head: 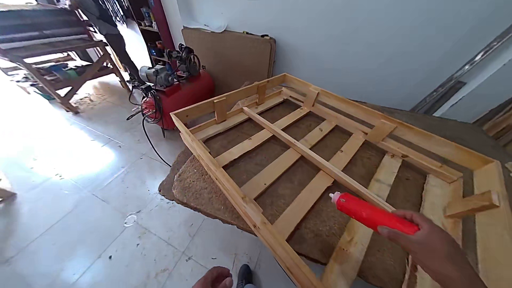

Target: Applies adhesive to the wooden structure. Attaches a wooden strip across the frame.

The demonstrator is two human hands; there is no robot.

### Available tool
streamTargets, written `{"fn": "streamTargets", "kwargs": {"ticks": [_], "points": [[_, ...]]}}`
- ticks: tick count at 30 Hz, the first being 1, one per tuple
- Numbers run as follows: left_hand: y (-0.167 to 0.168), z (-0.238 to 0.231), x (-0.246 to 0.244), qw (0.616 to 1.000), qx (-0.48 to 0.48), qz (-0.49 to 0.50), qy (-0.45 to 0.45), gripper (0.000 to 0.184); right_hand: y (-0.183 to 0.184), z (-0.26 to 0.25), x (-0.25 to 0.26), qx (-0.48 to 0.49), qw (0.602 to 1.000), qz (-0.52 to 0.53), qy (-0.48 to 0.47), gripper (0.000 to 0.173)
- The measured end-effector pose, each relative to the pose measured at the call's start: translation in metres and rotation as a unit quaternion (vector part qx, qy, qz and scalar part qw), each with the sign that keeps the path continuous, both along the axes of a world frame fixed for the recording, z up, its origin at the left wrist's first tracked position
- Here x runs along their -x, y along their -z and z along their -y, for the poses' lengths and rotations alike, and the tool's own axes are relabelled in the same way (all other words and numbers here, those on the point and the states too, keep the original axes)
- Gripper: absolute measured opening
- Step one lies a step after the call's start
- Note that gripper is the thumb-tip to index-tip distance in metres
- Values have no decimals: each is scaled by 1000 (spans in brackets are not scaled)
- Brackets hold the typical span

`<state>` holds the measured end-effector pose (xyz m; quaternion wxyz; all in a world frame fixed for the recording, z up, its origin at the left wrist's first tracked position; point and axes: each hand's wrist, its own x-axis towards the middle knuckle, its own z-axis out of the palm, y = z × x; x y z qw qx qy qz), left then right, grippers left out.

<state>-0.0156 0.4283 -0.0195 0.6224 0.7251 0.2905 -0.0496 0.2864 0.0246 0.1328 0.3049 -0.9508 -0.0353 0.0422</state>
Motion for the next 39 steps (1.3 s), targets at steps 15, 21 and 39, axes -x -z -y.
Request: {"fn": "streamTargets", "kwargs": {"ticks": [15, 21, 39], "points": [[-90, -273, -230, 916, -160, 352, 110, 21, 20, -273, -130, -38, 997, -62, 24, 76], [-135, -344, -413, 847, -270, 132, 438, 38, 20, -375, -166, -186, 982, 18, 36, 91], [-51, -361, -579, 723, -227, -107, 644, 59, 115, -668, -495, -468, 879, 36, 88, 67]]}}
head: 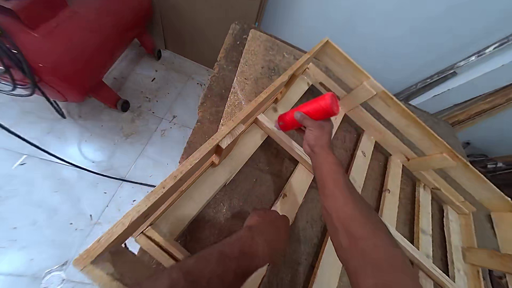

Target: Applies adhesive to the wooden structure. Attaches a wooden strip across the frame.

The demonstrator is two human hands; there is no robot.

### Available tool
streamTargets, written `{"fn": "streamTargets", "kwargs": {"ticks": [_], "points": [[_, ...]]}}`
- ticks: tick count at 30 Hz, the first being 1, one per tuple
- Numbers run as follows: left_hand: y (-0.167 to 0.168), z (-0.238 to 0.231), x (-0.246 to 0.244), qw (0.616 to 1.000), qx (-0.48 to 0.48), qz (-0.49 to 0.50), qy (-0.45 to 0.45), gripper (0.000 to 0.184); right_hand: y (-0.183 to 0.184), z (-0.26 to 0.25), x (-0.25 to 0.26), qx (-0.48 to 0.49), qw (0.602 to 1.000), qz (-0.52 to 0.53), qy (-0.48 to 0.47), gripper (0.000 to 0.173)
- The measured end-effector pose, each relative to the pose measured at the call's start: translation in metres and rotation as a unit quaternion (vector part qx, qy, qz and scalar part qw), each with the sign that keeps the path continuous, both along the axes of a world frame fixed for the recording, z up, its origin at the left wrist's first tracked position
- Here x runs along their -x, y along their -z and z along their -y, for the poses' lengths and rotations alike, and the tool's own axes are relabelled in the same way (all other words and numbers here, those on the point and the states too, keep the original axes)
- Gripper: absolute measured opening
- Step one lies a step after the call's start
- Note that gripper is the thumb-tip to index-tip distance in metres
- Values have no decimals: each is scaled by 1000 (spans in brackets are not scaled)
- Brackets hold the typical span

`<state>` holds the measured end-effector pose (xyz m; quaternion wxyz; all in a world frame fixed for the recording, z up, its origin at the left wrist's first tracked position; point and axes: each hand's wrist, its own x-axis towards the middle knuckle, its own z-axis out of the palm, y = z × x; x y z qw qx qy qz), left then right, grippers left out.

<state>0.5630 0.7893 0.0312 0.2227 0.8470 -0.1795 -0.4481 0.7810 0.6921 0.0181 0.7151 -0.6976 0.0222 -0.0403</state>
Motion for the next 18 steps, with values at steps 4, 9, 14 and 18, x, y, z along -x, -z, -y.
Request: {"fn": "streamTargets", "kwargs": {"ticks": [4, 9, 14, 18], "points": [[3, 2, 5, 998, -23, -20, 54, 54, 24, -31, -36, -1, 999, -38, 30, 67], [-1, 3, 8, 998, -13, -3, 63, 57, 36, -44, -64, 35, 998, -27, 54, 64], [0, 7, 13, 996, -10, 11, 89, 41, 50, -49, -73, 93, 994, 6, 62, 57], [-1, 7, 11, 994, -24, -2, 103, 40, 55, -39, -69, 116, 990, 21, 83, 57]]}}
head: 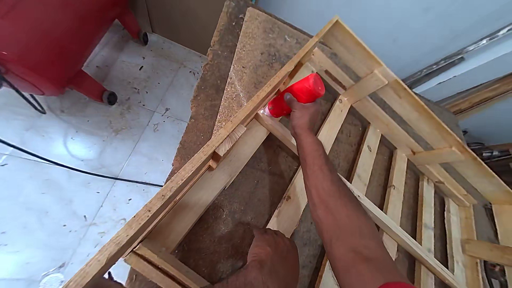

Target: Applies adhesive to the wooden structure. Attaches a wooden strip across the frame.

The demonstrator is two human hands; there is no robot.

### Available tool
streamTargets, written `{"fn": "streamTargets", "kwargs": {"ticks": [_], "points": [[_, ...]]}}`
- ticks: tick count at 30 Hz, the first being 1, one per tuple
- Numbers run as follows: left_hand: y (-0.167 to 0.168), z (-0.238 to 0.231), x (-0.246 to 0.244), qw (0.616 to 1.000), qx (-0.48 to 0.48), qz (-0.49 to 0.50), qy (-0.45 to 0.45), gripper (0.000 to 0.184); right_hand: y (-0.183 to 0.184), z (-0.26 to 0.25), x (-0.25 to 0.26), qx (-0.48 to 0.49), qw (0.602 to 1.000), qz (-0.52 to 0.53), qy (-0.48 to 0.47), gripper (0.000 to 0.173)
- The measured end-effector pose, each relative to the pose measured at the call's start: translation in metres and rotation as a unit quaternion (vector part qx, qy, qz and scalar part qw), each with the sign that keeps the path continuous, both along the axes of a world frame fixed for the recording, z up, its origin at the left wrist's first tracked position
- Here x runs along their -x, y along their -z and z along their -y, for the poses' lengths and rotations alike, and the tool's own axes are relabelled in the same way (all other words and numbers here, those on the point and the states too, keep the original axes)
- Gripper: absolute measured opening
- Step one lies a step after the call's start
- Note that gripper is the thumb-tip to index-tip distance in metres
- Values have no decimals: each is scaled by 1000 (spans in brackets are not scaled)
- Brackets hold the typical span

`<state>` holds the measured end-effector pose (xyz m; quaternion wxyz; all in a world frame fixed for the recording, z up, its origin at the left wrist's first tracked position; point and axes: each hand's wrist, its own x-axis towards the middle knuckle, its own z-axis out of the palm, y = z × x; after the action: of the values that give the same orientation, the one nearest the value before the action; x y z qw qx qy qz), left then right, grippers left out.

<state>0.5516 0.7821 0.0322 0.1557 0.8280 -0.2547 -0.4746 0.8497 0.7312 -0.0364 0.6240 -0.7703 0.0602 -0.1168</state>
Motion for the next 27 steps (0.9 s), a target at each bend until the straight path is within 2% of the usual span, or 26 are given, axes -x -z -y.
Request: {"fn": "streamTargets", "kwargs": {"ticks": [3, 7, 10, 12, 15, 18, 22, 25, 27], "points": [[-1, -1, -2, 1000, 5, -3, -5, 45, -5, 10, 6, 39, 999, 4, 16, 55], [1, -2, -6, 999, 2, -37, -28, 58, 5, 8, 3, -15, 1000, -1, 3, 59], [1, -6, -8, 997, -36, -36, -60, 60, -17, 19, 11, 125, 992, -25, 7, 55], [-1, -5, -7, 998, -40, -19, -47, 61, -35, 52, 29, 178, 984, -24, 16, 56], [-4, -1, -7, 999, -41, 6, -14, 60, -44, 121, 58, 115, 992, -7, 50, 57], [-3, 1, -6, 999, -44, 2, 3, 59, -36, 171, 84, 73, 993, -10, 91, 55], [5, -1, -8, 998, -59, -19, -10, 62, -15, 192, 99, 127, 982, -22, 135, 53], [9, -4, -10, 998, -60, -7, -28, 63, -14, 203, 116, 181, 970, -24, 159, 53], [11, -3, -12, 998, -61, 5, -25, 65, -11, 213, 121, 153, 975, 6, 163, 52]]}}
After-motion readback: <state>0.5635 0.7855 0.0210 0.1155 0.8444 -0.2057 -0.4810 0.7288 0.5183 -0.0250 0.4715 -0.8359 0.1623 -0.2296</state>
